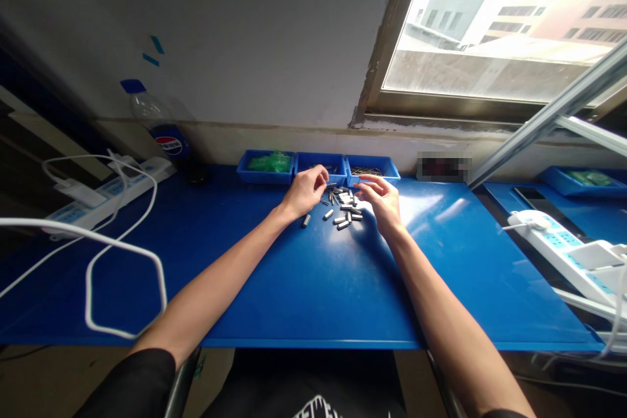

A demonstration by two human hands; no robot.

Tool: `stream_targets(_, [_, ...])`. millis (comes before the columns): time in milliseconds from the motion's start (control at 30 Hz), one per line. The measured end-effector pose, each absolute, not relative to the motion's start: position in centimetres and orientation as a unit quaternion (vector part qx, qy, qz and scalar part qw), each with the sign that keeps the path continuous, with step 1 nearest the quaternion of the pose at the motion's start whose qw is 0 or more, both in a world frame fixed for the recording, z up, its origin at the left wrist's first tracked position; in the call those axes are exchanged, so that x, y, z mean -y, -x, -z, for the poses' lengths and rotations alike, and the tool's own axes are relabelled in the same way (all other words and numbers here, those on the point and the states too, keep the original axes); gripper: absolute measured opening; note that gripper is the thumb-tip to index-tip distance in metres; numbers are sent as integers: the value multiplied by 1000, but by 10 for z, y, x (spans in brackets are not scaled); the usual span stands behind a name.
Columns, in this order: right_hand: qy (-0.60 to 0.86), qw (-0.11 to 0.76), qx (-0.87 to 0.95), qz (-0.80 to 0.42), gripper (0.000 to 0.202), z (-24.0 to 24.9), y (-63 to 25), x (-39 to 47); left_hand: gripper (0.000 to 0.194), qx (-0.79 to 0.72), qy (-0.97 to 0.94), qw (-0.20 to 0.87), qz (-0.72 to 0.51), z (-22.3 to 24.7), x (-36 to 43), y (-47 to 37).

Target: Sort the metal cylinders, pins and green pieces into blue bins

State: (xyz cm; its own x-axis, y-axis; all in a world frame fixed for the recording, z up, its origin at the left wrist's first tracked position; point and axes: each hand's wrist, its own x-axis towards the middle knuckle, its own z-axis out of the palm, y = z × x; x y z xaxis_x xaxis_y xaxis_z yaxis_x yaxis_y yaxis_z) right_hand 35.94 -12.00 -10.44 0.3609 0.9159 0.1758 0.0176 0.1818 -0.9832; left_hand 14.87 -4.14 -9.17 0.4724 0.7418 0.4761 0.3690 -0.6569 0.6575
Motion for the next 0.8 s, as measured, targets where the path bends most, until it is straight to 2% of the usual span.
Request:
stream_targets(200, [501,597,471,-413,45,102,-356,123,23,-279,-747,386,-464,83,44,-155])
stream_targets(400, [472,586,471,-460,36,100,-353,125,28,-259,-734,444,-445,85,44,-155])
stream_targets(533, [464,584,451,-490,38,100,-353,125,28,-256,-726,461,-442,86,44,-157])
stream_targets(633, [472,578,458,-484,39,101,-353,125,26,-273,-754,430,-415,83,45,-154])
stream_targets(800, [504,621,456,-390,39,103,-354,122,22,-316,-879,239,-265,70,42,-139])
